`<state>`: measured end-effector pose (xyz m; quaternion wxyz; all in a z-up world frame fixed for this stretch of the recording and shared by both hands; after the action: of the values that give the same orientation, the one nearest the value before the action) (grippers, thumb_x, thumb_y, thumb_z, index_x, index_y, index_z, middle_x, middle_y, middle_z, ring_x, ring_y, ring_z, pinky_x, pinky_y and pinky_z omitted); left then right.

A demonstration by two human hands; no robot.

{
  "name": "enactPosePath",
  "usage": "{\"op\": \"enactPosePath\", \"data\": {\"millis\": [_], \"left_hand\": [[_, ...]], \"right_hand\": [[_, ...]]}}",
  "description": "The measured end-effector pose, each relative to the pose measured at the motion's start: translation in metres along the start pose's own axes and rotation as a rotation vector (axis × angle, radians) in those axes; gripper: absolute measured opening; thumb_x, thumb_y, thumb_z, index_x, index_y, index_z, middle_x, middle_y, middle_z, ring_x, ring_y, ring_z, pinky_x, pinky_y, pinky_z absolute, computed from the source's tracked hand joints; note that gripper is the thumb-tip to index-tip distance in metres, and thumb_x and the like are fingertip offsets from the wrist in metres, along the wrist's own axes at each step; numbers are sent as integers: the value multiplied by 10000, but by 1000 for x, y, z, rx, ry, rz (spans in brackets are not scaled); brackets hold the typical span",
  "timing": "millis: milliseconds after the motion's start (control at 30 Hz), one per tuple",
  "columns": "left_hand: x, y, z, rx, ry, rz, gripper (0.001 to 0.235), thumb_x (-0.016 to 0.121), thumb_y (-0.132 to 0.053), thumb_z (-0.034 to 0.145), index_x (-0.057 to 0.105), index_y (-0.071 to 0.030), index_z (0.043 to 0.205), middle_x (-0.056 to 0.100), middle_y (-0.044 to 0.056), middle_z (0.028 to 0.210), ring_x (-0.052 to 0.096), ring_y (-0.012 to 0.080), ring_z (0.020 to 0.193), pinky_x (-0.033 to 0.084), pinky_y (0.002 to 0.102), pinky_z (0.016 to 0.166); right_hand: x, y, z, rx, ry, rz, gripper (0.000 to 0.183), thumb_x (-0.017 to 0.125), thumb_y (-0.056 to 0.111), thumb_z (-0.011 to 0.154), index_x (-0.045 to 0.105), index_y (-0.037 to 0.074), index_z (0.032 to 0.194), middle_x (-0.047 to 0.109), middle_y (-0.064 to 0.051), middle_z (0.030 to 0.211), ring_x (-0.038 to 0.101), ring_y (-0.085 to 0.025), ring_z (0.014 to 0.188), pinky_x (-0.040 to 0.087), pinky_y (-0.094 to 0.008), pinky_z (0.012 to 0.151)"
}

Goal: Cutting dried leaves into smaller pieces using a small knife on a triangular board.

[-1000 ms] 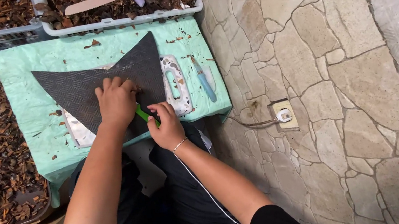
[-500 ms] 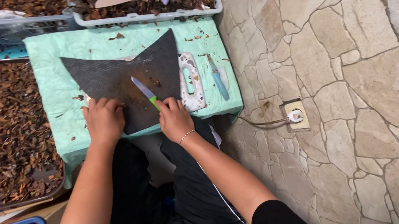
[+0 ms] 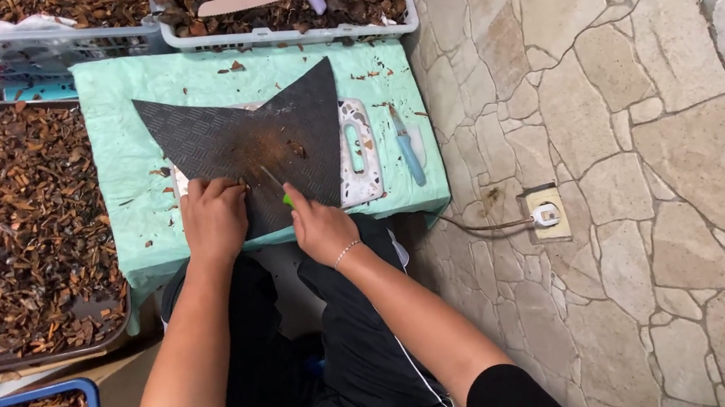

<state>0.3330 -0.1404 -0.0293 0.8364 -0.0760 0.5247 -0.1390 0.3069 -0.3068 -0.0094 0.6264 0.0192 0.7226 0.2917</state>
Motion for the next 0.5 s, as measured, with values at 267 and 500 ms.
{"op": "enactPosePath", "data": {"millis": [267, 500], "left_hand": [[14, 1, 0, -17, 8, 13, 35, 795, -258, 908, 822, -237, 906, 753, -92, 976, 585, 182, 1006, 415, 332, 784], [25, 6, -2, -7, -12, 10, 44, 801, -286, 881, 815, -244, 885, 747, -101, 958, 574, 190, 991, 412, 341, 777]], "right_hand": [[8, 9, -4, -85, -46, -21, 490, 341, 190, 1063, 410, 111, 1541, 710, -225, 907, 692, -398, 586, 551, -450, 484], [16, 6, -1, -87, 5, -9, 486, 333, 193, 1066, 409, 89, 1535, 707, -241, 933, 695, -399, 601, 558, -453, 488]]}}
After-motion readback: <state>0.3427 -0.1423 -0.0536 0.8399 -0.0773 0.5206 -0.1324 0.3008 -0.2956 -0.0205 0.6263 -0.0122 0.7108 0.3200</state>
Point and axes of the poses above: each hand's wrist, its own z-axis towards the middle knuckle, its own x-axis out of the palm, y = z × x, the point moved 9 cm from there along z, towards the middle knuckle
